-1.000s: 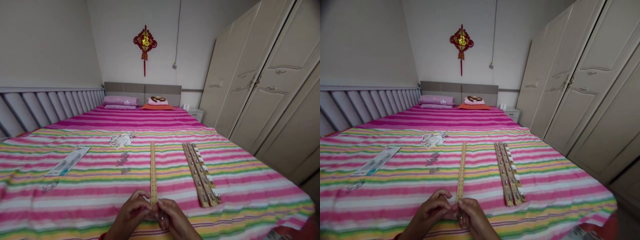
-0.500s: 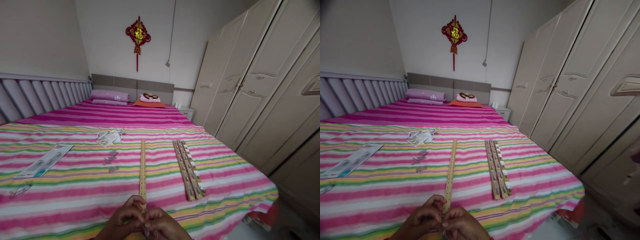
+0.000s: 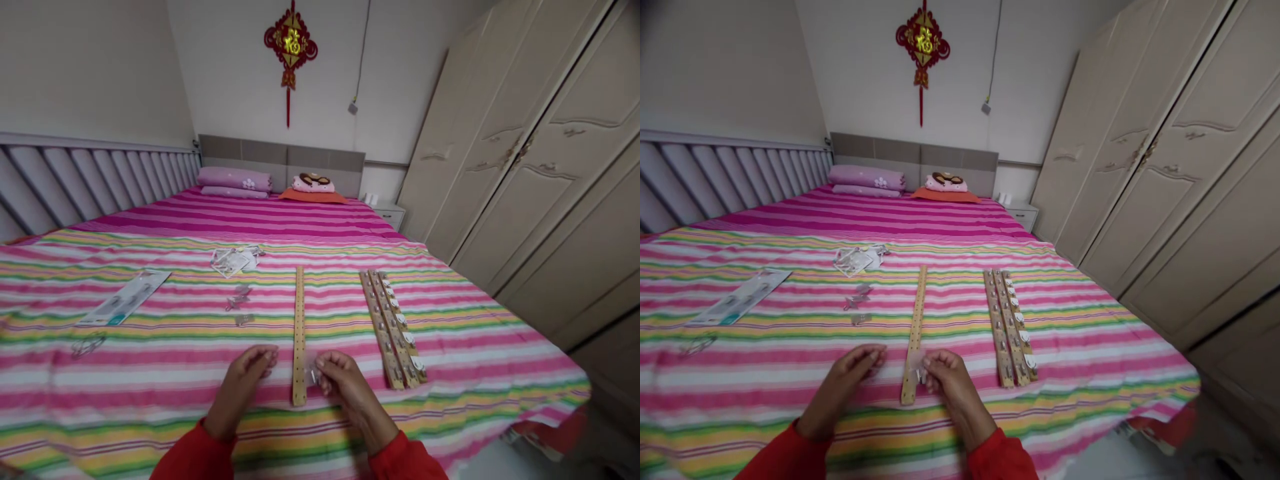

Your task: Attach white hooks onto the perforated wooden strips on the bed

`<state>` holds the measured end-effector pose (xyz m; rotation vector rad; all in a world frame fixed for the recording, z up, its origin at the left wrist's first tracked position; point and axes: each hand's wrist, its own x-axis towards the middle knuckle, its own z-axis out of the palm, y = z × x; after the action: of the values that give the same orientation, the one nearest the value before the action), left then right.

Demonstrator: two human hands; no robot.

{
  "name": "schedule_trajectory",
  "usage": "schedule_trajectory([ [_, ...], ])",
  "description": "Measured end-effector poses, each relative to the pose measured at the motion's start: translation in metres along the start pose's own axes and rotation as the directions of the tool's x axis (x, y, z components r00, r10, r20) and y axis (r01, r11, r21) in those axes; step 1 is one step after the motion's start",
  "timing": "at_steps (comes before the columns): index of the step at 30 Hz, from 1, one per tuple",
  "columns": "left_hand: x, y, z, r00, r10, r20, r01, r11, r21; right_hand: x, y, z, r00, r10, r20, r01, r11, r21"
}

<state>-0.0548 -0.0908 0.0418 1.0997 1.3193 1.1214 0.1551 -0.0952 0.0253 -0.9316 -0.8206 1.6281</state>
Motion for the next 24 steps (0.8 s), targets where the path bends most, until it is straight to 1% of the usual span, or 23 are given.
schedule_trajectory([
  [2, -0.001, -0.024, 0.008, 0.996, -0.080, 0.048, 0.078, 0.996, 0.041, 0.004, 0.019, -0.007, 0.998, 0.032, -0.050, -0.035, 0.998, -0.043],
  [3, -0.002, -0.034, 0.012, 0.992, -0.103, 0.066, 0.099, 0.993, 0.060, 0.006, 0.028, -0.010, 0.997, 0.035, -0.073, -0.039, 0.998, -0.053],
  [4, -0.003, -0.042, 0.015, 0.991, -0.109, 0.077, 0.103, 0.992, 0.078, 0.008, 0.036, -0.013, 0.995, 0.039, -0.089, -0.045, 0.997, -0.063],
  [6, -0.004, -0.051, 0.021, 0.990, -0.114, 0.088, 0.104, 0.988, 0.112, 0.011, 0.046, -0.016, 0.994, 0.035, -0.102, -0.044, 0.995, -0.086],
  [8, -0.003, -0.053, 0.025, 0.987, -0.131, 0.091, 0.119, 0.985, 0.125, 0.013, 0.050, -0.017, 0.995, 0.032, -0.092, -0.042, 0.993, -0.113],
  [11, 0.001, -0.053, 0.030, 0.975, -0.189, 0.118, 0.178, 0.979, 0.095, 0.015, 0.052, -0.016, 0.997, 0.030, -0.076, -0.040, 0.990, -0.136],
  [14, 0.004, -0.055, 0.033, 0.954, -0.256, 0.154, 0.251, 0.967, 0.054, 0.016, 0.054, -0.014, 0.996, 0.036, -0.086, -0.047, 0.989, -0.139],
  [17, 0.006, -0.058, 0.036, 0.942, -0.302, 0.148, 0.303, 0.953, 0.019, 0.017, 0.056, -0.012, 0.993, 0.053, -0.102, -0.067, 0.987, -0.146],
  [22, 0.008, -0.058, 0.039, 0.929, -0.338, 0.148, 0.340, 0.940, 0.014, 0.018, 0.054, -0.007, 0.988, 0.056, -0.147, -0.078, 0.986, -0.148],
  [24, 0.009, -0.057, 0.041, 0.932, -0.337, 0.133, 0.336, 0.941, 0.025, 0.018, 0.052, -0.004, 0.985, 0.060, -0.160, -0.085, 0.985, -0.153],
])
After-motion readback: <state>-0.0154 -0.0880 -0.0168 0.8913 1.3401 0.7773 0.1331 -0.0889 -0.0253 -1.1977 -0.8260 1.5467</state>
